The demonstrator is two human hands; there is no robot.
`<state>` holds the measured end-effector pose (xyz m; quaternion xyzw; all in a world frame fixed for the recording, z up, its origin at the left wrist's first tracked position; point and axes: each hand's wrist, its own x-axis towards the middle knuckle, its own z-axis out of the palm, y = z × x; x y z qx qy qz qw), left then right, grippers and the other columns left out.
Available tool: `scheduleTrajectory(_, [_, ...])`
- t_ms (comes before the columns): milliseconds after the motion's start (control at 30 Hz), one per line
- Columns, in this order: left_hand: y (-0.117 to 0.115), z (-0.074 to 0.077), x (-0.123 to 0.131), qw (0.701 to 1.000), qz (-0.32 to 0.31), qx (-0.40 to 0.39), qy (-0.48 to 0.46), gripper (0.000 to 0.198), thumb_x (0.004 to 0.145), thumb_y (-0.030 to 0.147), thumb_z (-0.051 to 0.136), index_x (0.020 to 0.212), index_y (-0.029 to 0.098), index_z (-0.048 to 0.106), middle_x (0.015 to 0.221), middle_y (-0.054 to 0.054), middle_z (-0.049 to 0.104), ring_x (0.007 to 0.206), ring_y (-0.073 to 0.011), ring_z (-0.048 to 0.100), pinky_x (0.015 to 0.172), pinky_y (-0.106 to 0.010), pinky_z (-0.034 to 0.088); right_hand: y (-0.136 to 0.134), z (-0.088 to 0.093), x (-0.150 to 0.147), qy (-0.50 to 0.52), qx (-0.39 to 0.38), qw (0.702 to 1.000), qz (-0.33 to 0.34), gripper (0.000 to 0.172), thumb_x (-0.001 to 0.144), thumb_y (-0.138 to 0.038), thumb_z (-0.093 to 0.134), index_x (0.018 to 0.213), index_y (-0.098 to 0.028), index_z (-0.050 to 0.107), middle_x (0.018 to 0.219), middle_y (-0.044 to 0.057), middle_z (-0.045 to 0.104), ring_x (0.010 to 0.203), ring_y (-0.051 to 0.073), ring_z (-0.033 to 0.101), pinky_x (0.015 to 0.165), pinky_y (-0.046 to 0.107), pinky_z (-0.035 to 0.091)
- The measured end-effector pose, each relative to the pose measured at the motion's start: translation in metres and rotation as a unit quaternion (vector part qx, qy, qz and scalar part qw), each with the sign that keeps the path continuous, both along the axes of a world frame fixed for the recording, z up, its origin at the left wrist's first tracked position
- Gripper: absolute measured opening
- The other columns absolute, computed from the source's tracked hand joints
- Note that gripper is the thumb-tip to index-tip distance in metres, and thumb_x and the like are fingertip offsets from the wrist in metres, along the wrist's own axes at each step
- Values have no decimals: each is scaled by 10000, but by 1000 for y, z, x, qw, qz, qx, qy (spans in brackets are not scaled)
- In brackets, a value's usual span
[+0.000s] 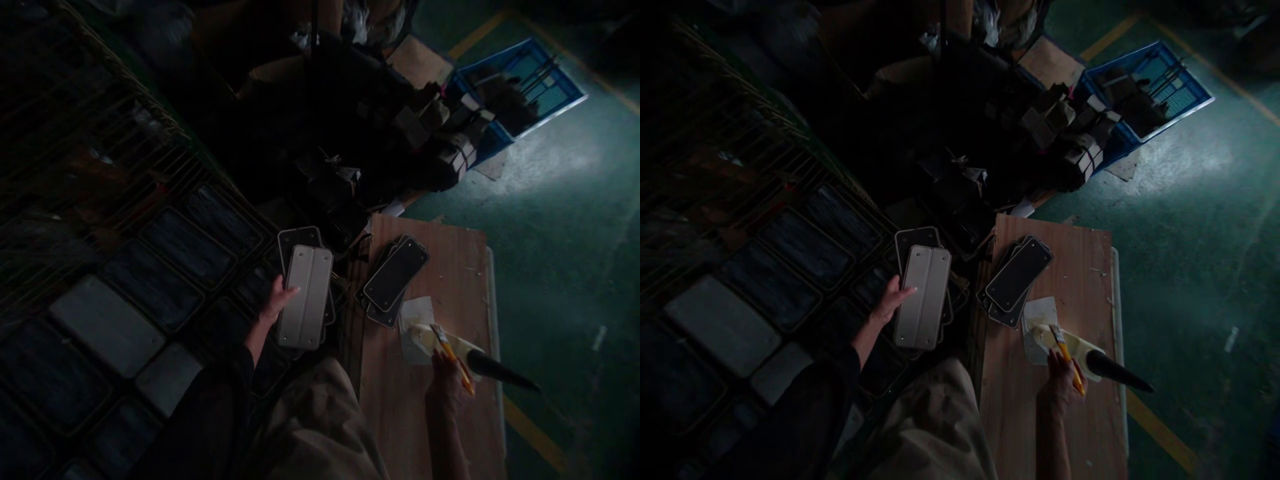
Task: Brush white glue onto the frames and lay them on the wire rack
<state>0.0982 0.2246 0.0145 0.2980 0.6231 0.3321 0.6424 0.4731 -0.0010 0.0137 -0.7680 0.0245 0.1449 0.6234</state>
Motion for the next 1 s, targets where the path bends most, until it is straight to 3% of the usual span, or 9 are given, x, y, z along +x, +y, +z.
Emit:
scheduleTrajectory(100, [-8,-6,-5,989,4,52,138,452,557,298,763,943,182,556,837,-27,628,748,-183,605,734,-342,505,-4,-3,-2,-16,-5,999,-39,385,638,-346,713,932,-166,542,725,16,666,645,178,676,671,358,603])
scheduleTrajectory(200, [-37,-13,-17,960,25,101,262,403,611,351,723,956,204,573,878,-33,594,815,-193,593,794,-366,498,-15,-10,-3,-19,-22,999,-37,404,645,-369,713,942,-167,528,715,15,668,640,184,680,678,374,605])
scheduleTrajectory(433, [-128,-29,-38,958,-34,53,281,461,617,487,703,960,198,596,814,-37,595,727,-209,587,688,-361,515,-30,-34,1,-21,-58,998,-32,433,664,-411,693,958,-168,488,742,39,675,644,198,689,637,345,603])
scheduleTrajectory(633, [-153,-29,-38,933,-75,33,350,378,631,490,670,883,219,591,703,-15,601,647,-214,593,597,-319,475,-33,-47,0,-29,-83,996,-30,367,633,-401,690,842,-183,480,643,3,630,535,191,655,544,331,598])
scheduleTrajectory(833, [-158,-33,-43,961,-77,11,265,321,664,523,656,713,223,551,557,21,578,511,-169,573,507,-265,444,-39,-18,-13,-31,-73,997,-2,365,633,-397,730,823,-180,507,624,-21,623,514,169,648,514,295,587])
scheduleTrajectory(900, [-159,-32,-43,975,-48,-24,214,365,646,553,660,696,213,535,541,25,577,487,-161,584,470,-248,443,-25,-2,-22,-17,-59,997,44,404,649,-408,753,901,-161,555,698,2,667,584,175,677,575,302,598])
scheduleTrajectory(1000, [-158,-29,-42,987,-1,-80,143,410,602,566,680,690,202,512,514,37,579,441,-143,590,418,-218,439,19,27,-41,-23,-45,984,169,446,747,-446,707,1057,-147,595,821,36,704,710,192,701,684,329,595])
